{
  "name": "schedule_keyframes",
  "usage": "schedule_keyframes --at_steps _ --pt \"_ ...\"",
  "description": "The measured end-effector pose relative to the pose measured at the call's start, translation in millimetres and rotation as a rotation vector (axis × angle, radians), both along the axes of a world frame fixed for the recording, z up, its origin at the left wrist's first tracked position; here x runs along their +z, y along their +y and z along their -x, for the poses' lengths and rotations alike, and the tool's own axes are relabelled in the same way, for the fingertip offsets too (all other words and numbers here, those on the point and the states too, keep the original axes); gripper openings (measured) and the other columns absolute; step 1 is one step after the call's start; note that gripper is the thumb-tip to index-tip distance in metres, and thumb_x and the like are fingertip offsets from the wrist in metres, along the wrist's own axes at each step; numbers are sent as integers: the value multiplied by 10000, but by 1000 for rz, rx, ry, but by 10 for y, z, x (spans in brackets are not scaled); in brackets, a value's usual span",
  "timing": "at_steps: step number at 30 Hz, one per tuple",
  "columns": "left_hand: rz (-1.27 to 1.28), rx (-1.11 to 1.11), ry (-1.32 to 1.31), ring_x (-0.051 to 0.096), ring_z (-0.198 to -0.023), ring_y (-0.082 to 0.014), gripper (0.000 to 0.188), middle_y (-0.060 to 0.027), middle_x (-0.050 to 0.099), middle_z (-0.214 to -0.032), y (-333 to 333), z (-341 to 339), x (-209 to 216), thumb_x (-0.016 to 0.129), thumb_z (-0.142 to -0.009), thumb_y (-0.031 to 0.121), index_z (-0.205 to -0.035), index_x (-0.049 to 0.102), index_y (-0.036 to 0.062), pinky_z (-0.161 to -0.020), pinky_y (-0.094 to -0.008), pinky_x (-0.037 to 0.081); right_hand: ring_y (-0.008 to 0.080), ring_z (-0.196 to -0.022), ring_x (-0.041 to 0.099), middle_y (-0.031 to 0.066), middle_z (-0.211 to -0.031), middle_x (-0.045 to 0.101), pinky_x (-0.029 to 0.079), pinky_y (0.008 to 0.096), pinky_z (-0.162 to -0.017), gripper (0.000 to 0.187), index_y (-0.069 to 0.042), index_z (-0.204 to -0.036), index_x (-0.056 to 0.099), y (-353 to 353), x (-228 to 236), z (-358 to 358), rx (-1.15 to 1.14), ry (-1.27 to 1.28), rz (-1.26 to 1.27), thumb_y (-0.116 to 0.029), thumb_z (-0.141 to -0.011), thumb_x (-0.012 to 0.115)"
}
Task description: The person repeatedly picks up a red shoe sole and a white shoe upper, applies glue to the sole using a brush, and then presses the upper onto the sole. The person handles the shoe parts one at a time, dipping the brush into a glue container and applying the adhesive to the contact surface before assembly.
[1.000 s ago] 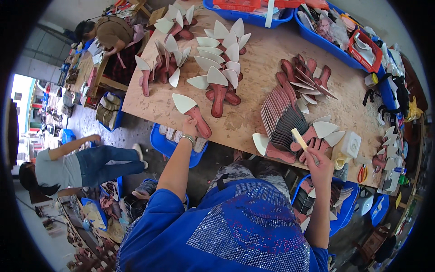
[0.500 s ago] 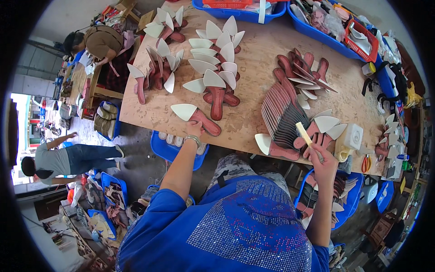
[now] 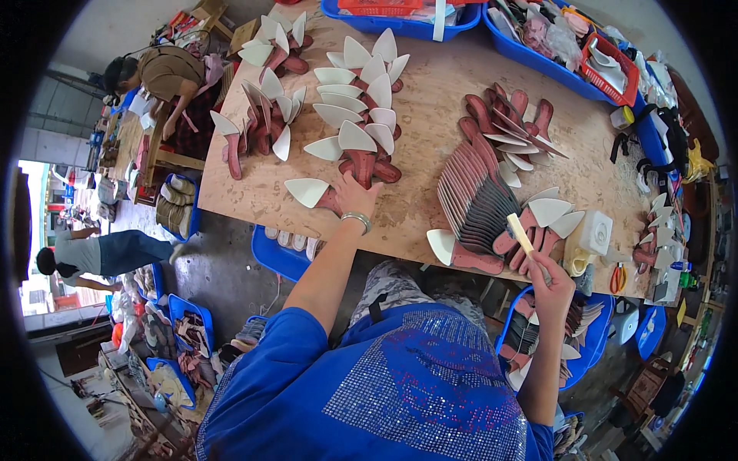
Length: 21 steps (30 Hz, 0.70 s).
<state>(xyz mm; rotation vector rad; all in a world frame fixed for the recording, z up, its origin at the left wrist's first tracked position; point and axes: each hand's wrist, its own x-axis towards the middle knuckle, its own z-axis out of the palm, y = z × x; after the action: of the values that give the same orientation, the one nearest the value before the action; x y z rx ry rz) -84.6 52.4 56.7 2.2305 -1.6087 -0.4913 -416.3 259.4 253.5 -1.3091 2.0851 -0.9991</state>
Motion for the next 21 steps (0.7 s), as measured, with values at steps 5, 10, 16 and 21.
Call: schedule_keyframes --at_steps 5,10,16,21 --pt "-22 0 16 483 -1147 -367 675 -184 495 -1174 -100 4 -15 783 -717 341 -1206 458 6 -955 -475 413 107 -813 637 73 -890 708 495 253 -744 201 15 -1039 697 147 -67 161 -49 15 -30 -72 -859 674" --pt "100 -17 92 502 -1108 -388 588 -197 507 -1129 -94 -54 -147 763 -729 291 -1153 488 -8 -942 -459 423 120 -847 650 89 -915 716 498 264 -773 209 12 -1040 698 170 -79 211 -44 20 -61 -72 -849 681" --pt "152 -3 185 518 -1093 -398 567 -211 540 -1116 21 -20 -133 766 -725 279 -1130 514 -28 -930 -455 429 111 -822 642 87 -900 712 497 258 -750 205 12 -1033 700 178 -64 231 -51 16 -46 -76 -849 680" --pt "93 -19 348 566 -989 -367 567 -182 579 -1024 -10 -180 -230 777 -708 293 -1133 538 3 -891 -420 449 105 -806 634 87 -891 709 496 253 -738 203 12 -1035 700 179 -91 278 -38 23 -50 -72 -851 678"
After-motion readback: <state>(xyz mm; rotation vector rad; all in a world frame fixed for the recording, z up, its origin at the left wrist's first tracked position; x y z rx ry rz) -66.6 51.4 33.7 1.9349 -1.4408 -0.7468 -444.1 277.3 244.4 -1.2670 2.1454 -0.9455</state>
